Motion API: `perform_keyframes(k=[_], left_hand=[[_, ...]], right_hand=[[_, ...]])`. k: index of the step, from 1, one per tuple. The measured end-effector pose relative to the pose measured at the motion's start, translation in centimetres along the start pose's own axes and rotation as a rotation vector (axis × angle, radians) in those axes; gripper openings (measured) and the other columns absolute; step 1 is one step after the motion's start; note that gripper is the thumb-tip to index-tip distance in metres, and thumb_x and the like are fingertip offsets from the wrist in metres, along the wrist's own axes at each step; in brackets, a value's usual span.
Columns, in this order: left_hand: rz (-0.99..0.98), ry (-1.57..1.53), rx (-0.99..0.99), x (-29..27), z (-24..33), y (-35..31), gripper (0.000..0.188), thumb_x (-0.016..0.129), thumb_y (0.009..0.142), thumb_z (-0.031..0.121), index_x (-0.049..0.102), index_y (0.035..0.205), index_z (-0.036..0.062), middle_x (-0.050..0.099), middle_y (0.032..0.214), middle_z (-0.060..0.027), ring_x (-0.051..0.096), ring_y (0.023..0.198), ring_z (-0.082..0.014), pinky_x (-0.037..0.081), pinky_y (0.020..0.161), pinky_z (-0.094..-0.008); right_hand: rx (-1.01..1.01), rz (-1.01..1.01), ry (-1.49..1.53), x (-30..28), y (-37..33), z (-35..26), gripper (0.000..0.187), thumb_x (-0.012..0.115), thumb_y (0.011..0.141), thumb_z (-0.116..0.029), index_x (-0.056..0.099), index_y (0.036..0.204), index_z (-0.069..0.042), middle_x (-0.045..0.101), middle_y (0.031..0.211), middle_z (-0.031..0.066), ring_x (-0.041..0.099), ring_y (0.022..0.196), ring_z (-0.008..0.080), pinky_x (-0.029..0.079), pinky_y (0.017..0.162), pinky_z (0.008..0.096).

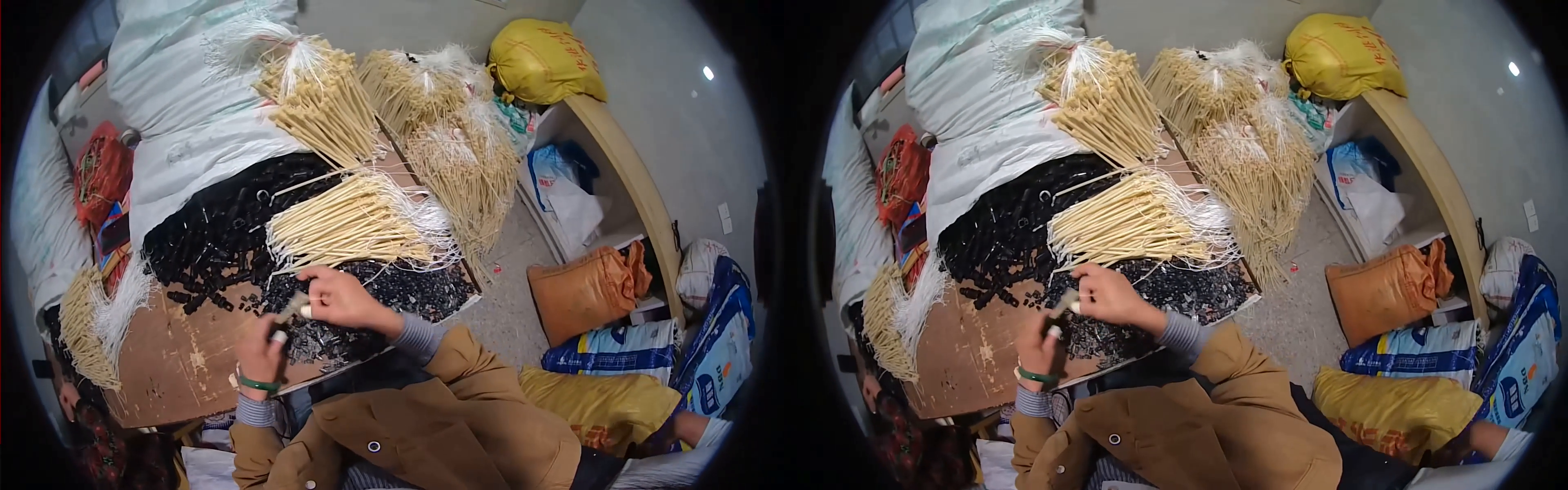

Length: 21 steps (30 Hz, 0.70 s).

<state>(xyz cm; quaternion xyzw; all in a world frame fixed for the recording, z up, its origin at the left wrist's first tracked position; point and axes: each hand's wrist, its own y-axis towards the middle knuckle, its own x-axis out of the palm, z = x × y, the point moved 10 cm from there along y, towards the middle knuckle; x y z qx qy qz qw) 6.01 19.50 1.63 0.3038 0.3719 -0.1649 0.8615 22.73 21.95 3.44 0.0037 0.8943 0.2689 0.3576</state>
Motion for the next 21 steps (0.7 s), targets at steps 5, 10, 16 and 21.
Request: perform_keyframes(k=[5, 10, 16, 21], left_hand=[[0.11, -0.464, -0.782, 1.5, -9.5, -5.5, 0.024, 0.056, 0.087, 0.007, 0.061, 0.111, 0.0053, 0.064, 0.079, -0.0059, 0.049, 0.048, -0.015, 0.039, 0.045, -0.0274], [0.196, -1.108, -1.019, 4.0, -7.3, -5.1, 0.018, 0.061, 0.083, 0.006, 0.065, 0.1, 0.0016, 0.064, 0.073, -0.0019, 0.048, 0.051, -0.007, 0.037, 0.046, -0.0194], [0.133, -0.611, -0.936, 1.2, -9.0, -6.3, 0.015, 0.067, 0.073, 0.001, 0.068, 0.088, 0.004, 0.062, 0.072, 0.0005, 0.049, 0.06, -0.0076, 0.041, 0.058, -0.0186], [0.041, -0.54, -0.826, 2.6, -8.4, -6.3, 0.02, 0.061, 0.074, -0.003, 0.066, 0.092, 0.0038, 0.063, 0.078, -0.0003, 0.052, 0.066, -0.0095, 0.045, 0.065, -0.0207]], right_hand=[[0.197, -0.213, 0.907, 1.1, 0.5, -0.9, 0.01, 0.063, 0.078, -0.014, 0.064, 0.084, -0.007, 0.065, 0.096, 0.0083, 0.051, 0.05, 0.0226, 0.038, 0.044, 0.0315], [-0.3, -0.215, -0.045, 8.1, -3.1, -5.7, 0.025, 0.062, 0.08, -0.015, 0.062, 0.104, -0.012, 0.064, 0.086, 0.003, 0.048, 0.046, 0.0205, 0.035, 0.042, 0.0318], [-0.086, -0.218, 0.085, 9.5, -4.2, -5.1, 0.043, 0.065, 0.079, -0.013, 0.06, 0.122, -0.014, 0.068, 0.087, 0.0007, 0.056, 0.051, 0.0196, 0.038, 0.043, 0.0291], [0.023, -0.248, 0.173, 8.8, -4.3, -3.4, 0.025, 0.068, 0.078, -0.008, 0.07, 0.103, -0.01, 0.071, 0.084, 0.0023, 0.061, 0.056, 0.0177, 0.042, 0.048, 0.0264]])
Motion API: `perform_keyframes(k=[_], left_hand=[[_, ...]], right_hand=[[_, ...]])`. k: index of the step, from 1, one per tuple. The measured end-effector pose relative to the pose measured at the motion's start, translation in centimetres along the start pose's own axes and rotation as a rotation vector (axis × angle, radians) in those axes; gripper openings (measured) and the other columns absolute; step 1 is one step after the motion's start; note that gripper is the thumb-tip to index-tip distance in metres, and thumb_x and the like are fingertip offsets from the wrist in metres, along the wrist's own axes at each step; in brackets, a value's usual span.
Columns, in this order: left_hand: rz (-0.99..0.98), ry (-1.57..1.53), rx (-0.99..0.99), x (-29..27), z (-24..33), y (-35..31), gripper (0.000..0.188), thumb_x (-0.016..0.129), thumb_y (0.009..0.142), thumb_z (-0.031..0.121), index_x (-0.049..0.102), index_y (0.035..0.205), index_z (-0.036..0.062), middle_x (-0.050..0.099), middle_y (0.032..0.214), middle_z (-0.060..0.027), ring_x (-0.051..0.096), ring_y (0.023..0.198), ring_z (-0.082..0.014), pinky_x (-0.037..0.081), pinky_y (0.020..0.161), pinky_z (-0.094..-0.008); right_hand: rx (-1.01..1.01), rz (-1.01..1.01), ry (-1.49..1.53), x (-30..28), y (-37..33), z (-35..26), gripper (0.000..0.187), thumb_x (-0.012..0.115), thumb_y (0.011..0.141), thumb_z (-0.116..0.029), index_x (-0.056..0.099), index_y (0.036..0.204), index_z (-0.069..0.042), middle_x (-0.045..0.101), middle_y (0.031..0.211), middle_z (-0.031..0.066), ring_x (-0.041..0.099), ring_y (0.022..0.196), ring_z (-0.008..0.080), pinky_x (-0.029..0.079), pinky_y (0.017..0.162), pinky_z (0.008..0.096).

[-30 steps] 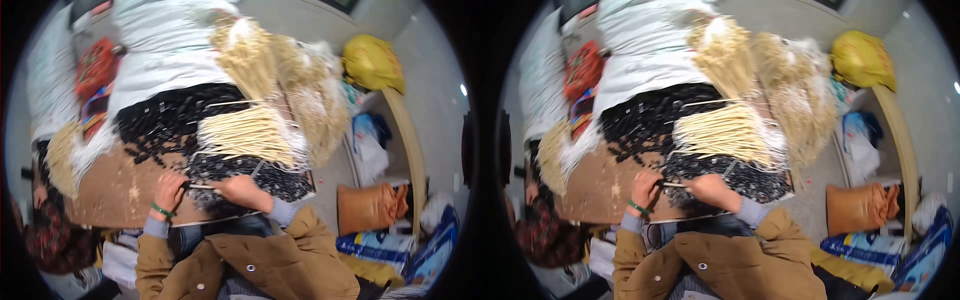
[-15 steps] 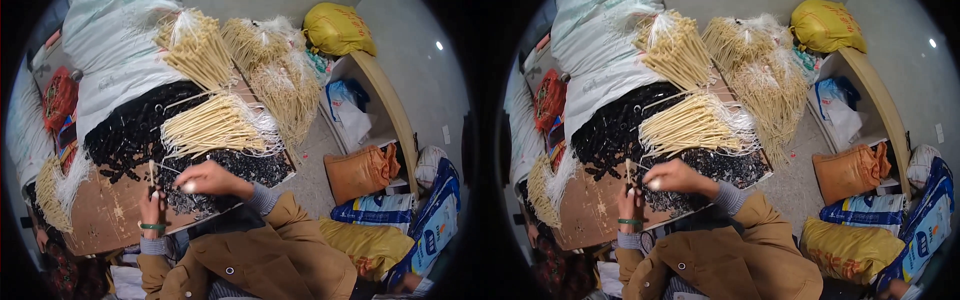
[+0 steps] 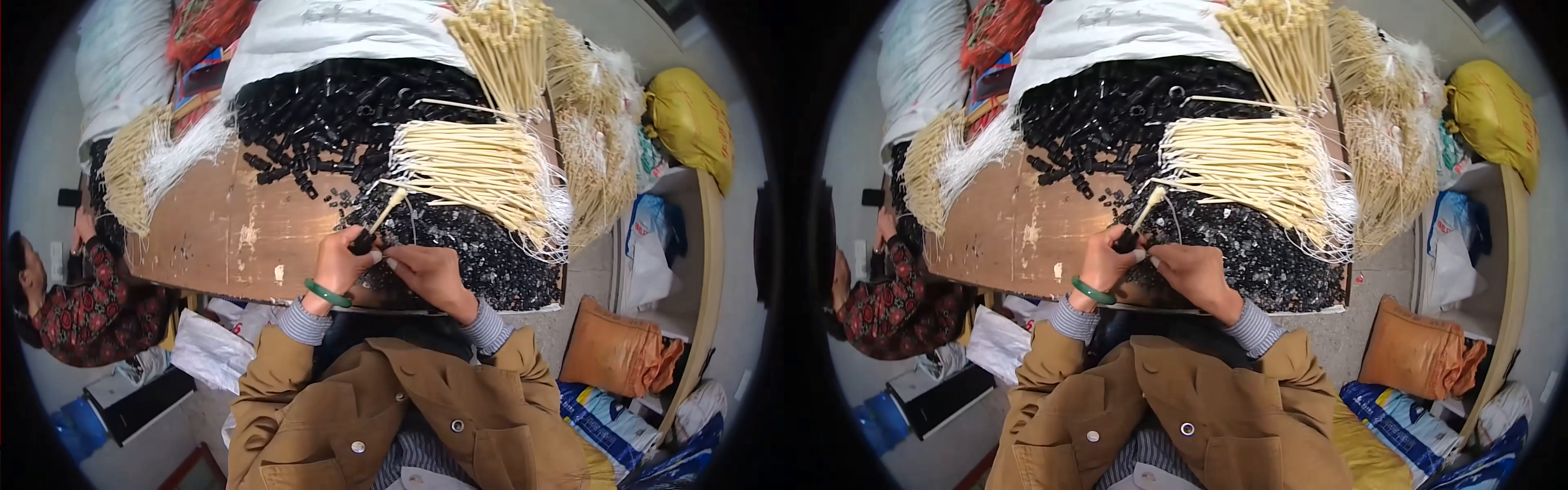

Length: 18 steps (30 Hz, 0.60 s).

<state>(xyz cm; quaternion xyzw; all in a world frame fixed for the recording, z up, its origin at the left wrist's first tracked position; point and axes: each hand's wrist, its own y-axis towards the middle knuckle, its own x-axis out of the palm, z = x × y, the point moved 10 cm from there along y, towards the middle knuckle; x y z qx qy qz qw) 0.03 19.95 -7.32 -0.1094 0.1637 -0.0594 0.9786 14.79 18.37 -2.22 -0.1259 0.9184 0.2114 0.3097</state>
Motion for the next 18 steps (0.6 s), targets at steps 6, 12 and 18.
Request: perform_keyframes(k=[6, 12, 18], left_hand=[[0.081, 0.27, 0.398, -0.7, 1.9, -0.3, 0.037, 0.059, 0.069, -0.004, 0.064, 0.104, 0.0065, 0.064, 0.092, -0.007, 0.058, 0.081, -0.0242, 0.047, 0.076, -0.0304], [0.015, 0.323, 0.39, -0.8, 1.1, -0.7, 0.045, 0.056, 0.069, -0.004, 0.061, 0.112, 0.0085, 0.061, 0.098, -0.0087, 0.057, 0.091, -0.0287, 0.047, 0.08, -0.0338], [0.037, 0.388, 0.472, -0.7, 2.4, -1.3, 0.043, 0.058, 0.07, -0.002, 0.062, 0.11, 0.0109, 0.062, 0.095, -0.0076, 0.057, 0.085, -0.0279, 0.047, 0.076, -0.035]], right_hand=[[0.084, 0.055, -0.08, -1.2, 0.9, 0.0, 0.017, 0.066, 0.078, -0.005, 0.072, 0.094, -0.006, 0.071, 0.08, 0.0042, 0.06, 0.055, 0.0182, 0.044, 0.05, 0.0267], [0.049, 0.061, -0.066, 0.3, 1.5, -0.1, 0.016, 0.065, 0.079, -0.005, 0.072, 0.093, -0.004, 0.071, 0.079, 0.0048, 0.06, 0.054, 0.019, 0.044, 0.05, 0.0268], [-0.003, 0.047, -0.071, 0.9, 1.6, -0.8, 0.015, 0.064, 0.079, -0.005, 0.072, 0.092, -0.003, 0.071, 0.08, 0.006, 0.059, 0.053, 0.0193, 0.044, 0.05, 0.027]])
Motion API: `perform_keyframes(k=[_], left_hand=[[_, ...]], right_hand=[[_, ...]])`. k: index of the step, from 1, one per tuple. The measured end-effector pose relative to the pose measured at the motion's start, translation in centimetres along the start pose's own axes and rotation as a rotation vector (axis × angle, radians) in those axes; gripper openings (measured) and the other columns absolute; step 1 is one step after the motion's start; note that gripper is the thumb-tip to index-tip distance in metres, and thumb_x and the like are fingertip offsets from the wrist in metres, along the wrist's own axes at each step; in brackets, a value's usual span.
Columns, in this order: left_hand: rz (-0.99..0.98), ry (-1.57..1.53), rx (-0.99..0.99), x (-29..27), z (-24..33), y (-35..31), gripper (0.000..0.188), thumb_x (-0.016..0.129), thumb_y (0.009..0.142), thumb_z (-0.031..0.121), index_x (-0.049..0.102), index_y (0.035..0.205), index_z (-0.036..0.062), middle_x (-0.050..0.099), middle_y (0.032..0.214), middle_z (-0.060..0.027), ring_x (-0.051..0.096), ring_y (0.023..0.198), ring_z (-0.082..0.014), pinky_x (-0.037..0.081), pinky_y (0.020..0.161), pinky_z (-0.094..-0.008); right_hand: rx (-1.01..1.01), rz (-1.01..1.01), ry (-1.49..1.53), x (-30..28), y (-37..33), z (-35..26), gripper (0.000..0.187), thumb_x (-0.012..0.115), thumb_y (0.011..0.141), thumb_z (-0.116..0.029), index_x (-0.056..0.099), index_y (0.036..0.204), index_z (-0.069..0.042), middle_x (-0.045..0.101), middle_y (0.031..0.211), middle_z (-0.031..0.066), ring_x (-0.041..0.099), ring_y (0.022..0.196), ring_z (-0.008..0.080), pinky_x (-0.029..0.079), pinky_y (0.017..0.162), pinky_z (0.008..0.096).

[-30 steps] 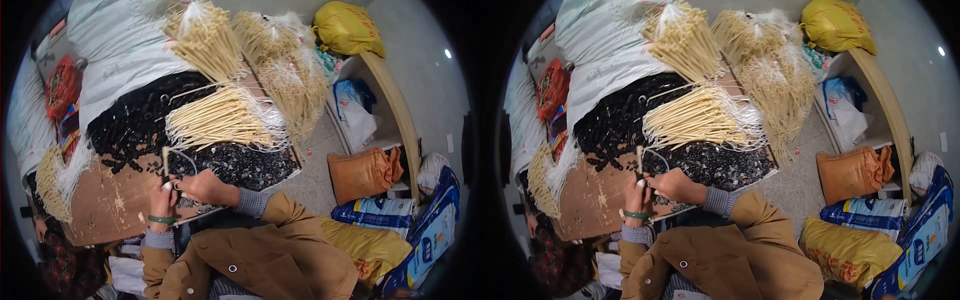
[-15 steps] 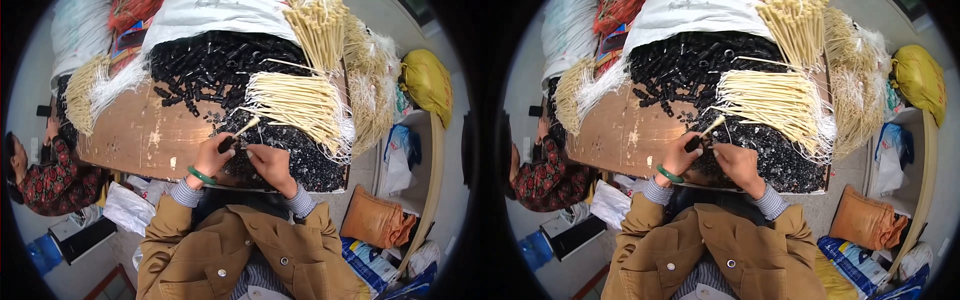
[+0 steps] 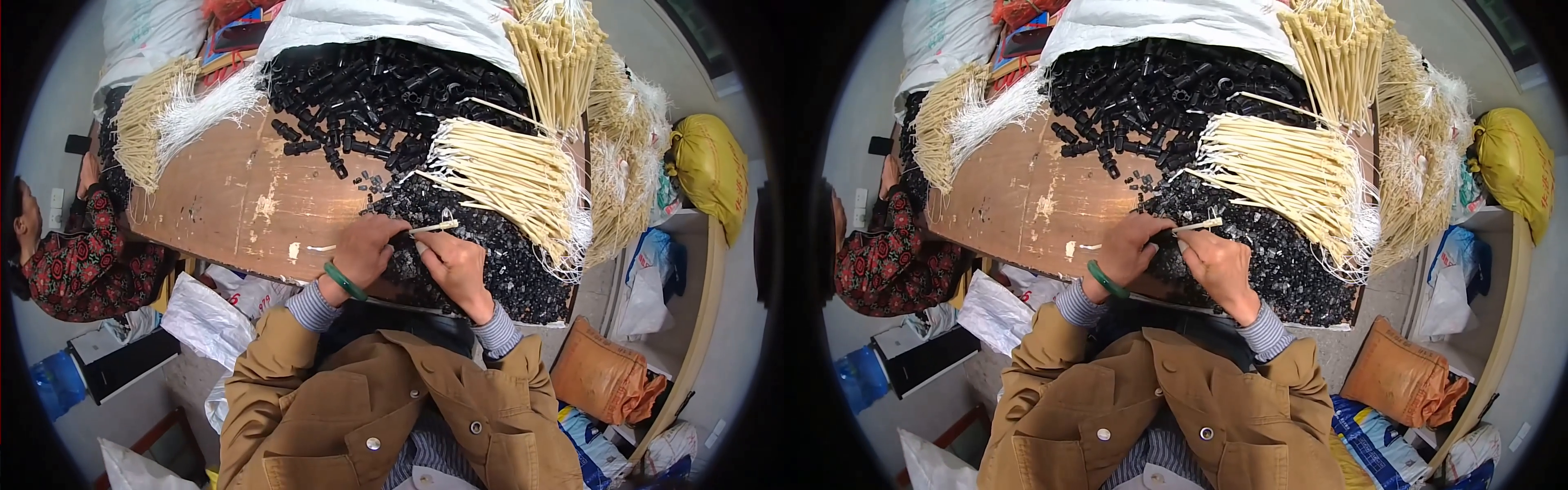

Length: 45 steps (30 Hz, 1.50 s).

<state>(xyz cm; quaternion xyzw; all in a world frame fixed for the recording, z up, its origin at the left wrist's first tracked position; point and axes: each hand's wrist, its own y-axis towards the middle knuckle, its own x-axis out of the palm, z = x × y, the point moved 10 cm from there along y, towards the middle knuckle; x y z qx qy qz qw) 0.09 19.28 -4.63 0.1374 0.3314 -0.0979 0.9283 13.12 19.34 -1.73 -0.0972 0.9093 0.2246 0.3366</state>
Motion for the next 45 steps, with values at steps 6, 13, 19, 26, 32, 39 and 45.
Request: perform_keyframes(k=[6, 13, 19, 26, 32, 39, 45], left_hand=[[-0.04, 0.111, 0.009, 0.5, 0.1, -0.3, 0.043, 0.058, 0.069, -0.001, 0.063, 0.11, 0.0118, 0.064, 0.098, -0.0069, 0.057, 0.084, -0.0277, 0.047, 0.075, -0.0355], [-0.015, 0.107, 0.013, 0.1, 0.3, -0.7, 0.041, 0.058, 0.071, 0.002, 0.063, 0.109, 0.0146, 0.064, 0.095, -0.0033, 0.057, 0.083, -0.0265, 0.048, 0.071, -0.0356], [-0.014, 0.061, 0.021, 0.0, 0.4, -0.9, 0.044, 0.057, 0.069, 0.0, 0.063, 0.111, 0.0129, 0.066, 0.101, -0.0047, 0.058, 0.084, -0.0267, 0.047, 0.074, -0.0341], [-0.07, 0.149, -0.022, 0.5, 0.2, -1.0, 0.05, 0.057, 0.068, 0.0, 0.06, 0.117, 0.0126, 0.066, 0.101, -0.005, 0.058, 0.085, -0.0269, 0.047, 0.073, -0.035], [-0.028, 0.144, 0.017, 0.8, 0.9, -1.0, 0.056, 0.057, 0.068, -0.001, 0.055, 0.123, 0.0123, 0.065, 0.1, -0.0054, 0.058, 0.083, -0.0266, 0.047, 0.073, -0.0347], [-0.08, -0.136, -0.019, 0.7, -0.4, -0.9, 0.052, 0.059, 0.066, -0.003, 0.059, 0.117, 0.0103, 0.065, 0.092, -0.0049, 0.056, 0.078, -0.0233, 0.046, 0.071, -0.0319], [0.176, -0.184, 0.071, -2.3, 1.8, -0.6, 0.035, 0.062, 0.064, -0.006, 0.066, 0.096, 0.0069, 0.064, 0.084, -0.0037, 0.054, 0.075, -0.0195, 0.044, 0.07, -0.0287]], right_hand=[[0.039, -0.029, 0.069, 0.6, -0.3, 0.0, 0.015, 0.064, 0.078, -0.005, 0.072, 0.091, -0.002, 0.07, 0.079, 0.0062, 0.055, 0.051, 0.017, 0.042, 0.048, 0.0261], [0.259, -0.077, 0.286, 1.0, -0.9, 1.7, 0.013, 0.066, 0.077, -0.005, 0.072, 0.089, -0.002, 0.067, 0.071, 0.0047, 0.049, 0.048, 0.0139, 0.039, 0.047, 0.0255], [0.281, -0.118, 0.348, 1.6, -1.0, 1.8, 0.016, 0.066, 0.077, -0.005, 0.071, 0.092, -0.002, 0.063, 0.066, 0.0041, 0.048, 0.047, 0.0136, 0.039, 0.046, 0.0266], [0.05, -0.079, 0.024, 1.2, -0.5, -0.7, 0.02, 0.061, 0.08, -0.003, 0.068, 0.099, -0.002, 0.063, 0.068, 0.0071, 0.049, 0.048, 0.0179, 0.039, 0.047, 0.0278], [0.011, -0.162, 0.093, 2.2, -0.7, -1.2, 0.027, 0.058, 0.081, -0.001, 0.064, 0.107, -0.002, 0.064, 0.071, 0.0102, 0.052, 0.05, 0.0227, 0.041, 0.049, 0.0296], [-0.076, -0.246, -0.006, 2.7, -0.3, -2.3, 0.031, 0.057, 0.082, -0.001, 0.061, 0.113, -0.003, 0.064, 0.073, 0.0116, 0.056, 0.052, 0.0251, 0.043, 0.05, 0.0332], [-0.018, -0.217, -0.076, 2.2, -0.8, -1.7, 0.027, 0.057, 0.082, -0.002, 0.062, 0.108, -0.004, 0.065, 0.074, 0.0117, 0.058, 0.053, 0.0263, 0.044, 0.05, 0.0348]])
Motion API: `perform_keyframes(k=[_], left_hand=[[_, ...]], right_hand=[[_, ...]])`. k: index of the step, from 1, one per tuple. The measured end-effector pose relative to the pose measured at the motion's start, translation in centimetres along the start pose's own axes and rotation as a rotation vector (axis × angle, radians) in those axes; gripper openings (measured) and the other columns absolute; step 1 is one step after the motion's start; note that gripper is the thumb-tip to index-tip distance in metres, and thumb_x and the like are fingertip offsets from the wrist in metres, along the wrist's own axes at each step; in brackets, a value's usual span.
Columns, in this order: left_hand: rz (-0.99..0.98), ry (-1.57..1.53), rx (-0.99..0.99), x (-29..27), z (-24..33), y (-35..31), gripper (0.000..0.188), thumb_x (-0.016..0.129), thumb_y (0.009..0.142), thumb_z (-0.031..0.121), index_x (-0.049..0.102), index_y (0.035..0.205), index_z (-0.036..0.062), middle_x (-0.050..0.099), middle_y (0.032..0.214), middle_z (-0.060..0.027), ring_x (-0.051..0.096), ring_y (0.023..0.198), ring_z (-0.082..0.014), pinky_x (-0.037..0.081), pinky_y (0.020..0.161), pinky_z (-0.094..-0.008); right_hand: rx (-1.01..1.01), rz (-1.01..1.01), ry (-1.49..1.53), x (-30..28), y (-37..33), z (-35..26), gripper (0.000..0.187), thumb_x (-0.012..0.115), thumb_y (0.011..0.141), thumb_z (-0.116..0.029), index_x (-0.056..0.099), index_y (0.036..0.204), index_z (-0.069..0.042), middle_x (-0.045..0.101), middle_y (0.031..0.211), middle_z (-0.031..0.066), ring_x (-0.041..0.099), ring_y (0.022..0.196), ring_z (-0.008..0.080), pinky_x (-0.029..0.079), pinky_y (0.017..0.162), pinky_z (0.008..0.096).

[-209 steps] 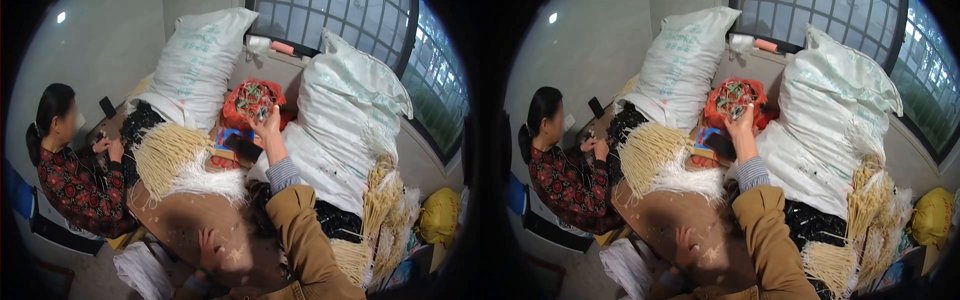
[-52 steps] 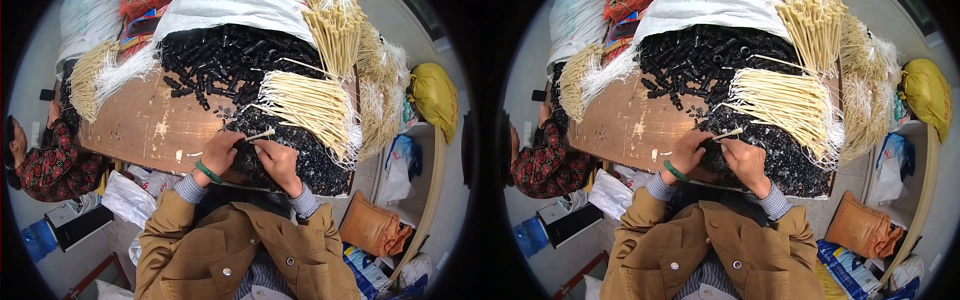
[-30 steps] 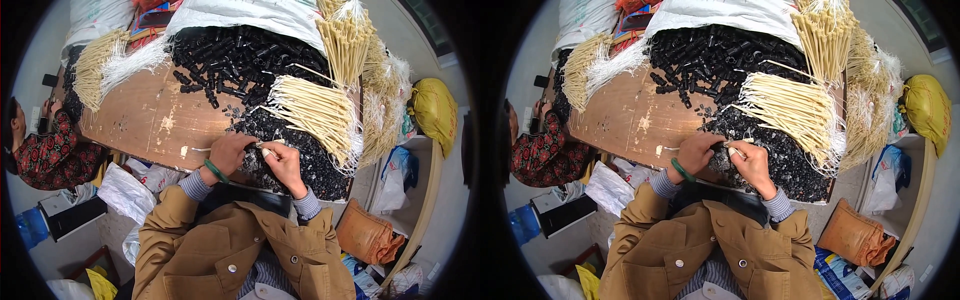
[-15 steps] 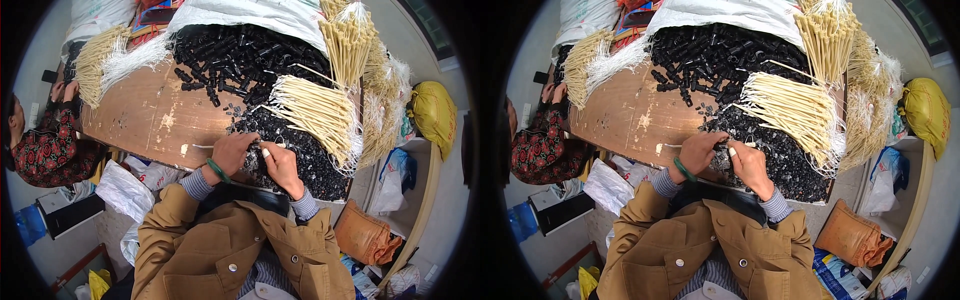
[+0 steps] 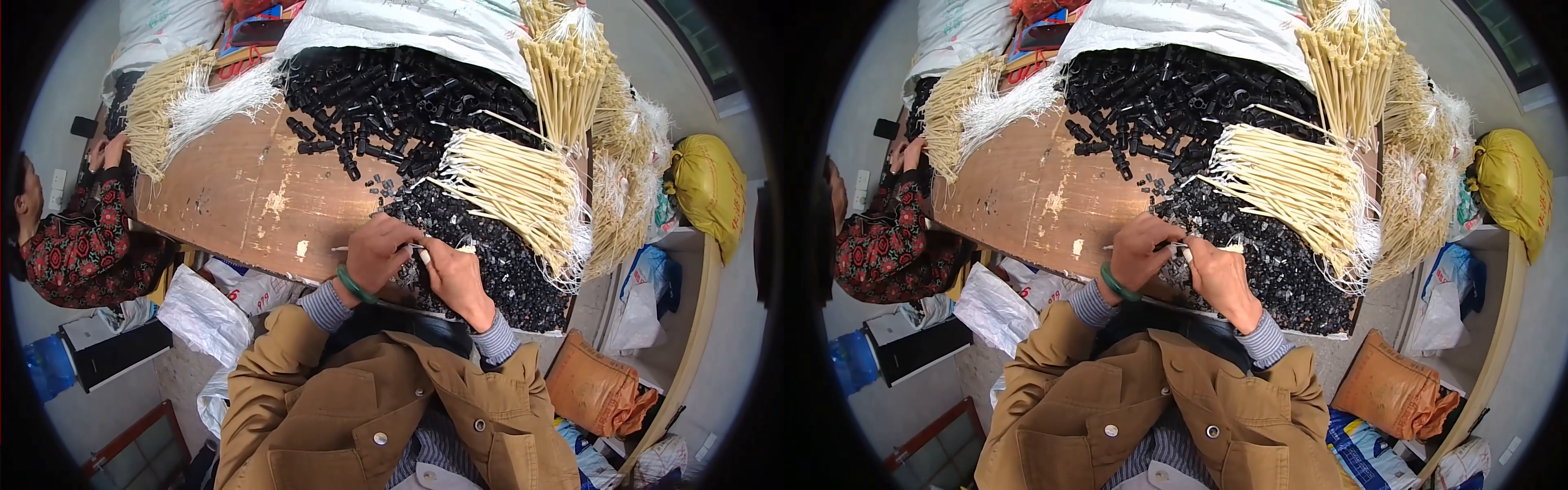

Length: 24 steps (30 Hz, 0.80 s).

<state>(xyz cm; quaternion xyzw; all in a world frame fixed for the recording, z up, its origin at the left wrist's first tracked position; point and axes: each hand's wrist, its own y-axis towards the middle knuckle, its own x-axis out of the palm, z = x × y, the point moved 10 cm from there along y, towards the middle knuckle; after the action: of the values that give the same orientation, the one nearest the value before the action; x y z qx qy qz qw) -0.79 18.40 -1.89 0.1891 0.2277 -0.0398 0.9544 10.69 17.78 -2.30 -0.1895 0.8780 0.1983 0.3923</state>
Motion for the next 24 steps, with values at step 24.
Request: perform_keyframes(k=[24], left_hand=[[0.142, 0.343, -0.304, -5.3, -9.6, 0.8, 0.016, 0.063, 0.065, -0.003, 0.067, 0.077, 0.0068, 0.061, 0.073, -0.0029, 0.05, 0.061, -0.0162, 0.043, 0.057, -0.0277]], right_hand=[[0.337, 0.114, 0.381, -0.4, -0.6, 4.5, 0.01, 0.06, 0.083, -0.007, 0.069, 0.086, -0.003, 0.05, 0.051, 0.0018, 0.04, 0.042, 0.0151, 0.033, 0.042, 0.0281]])
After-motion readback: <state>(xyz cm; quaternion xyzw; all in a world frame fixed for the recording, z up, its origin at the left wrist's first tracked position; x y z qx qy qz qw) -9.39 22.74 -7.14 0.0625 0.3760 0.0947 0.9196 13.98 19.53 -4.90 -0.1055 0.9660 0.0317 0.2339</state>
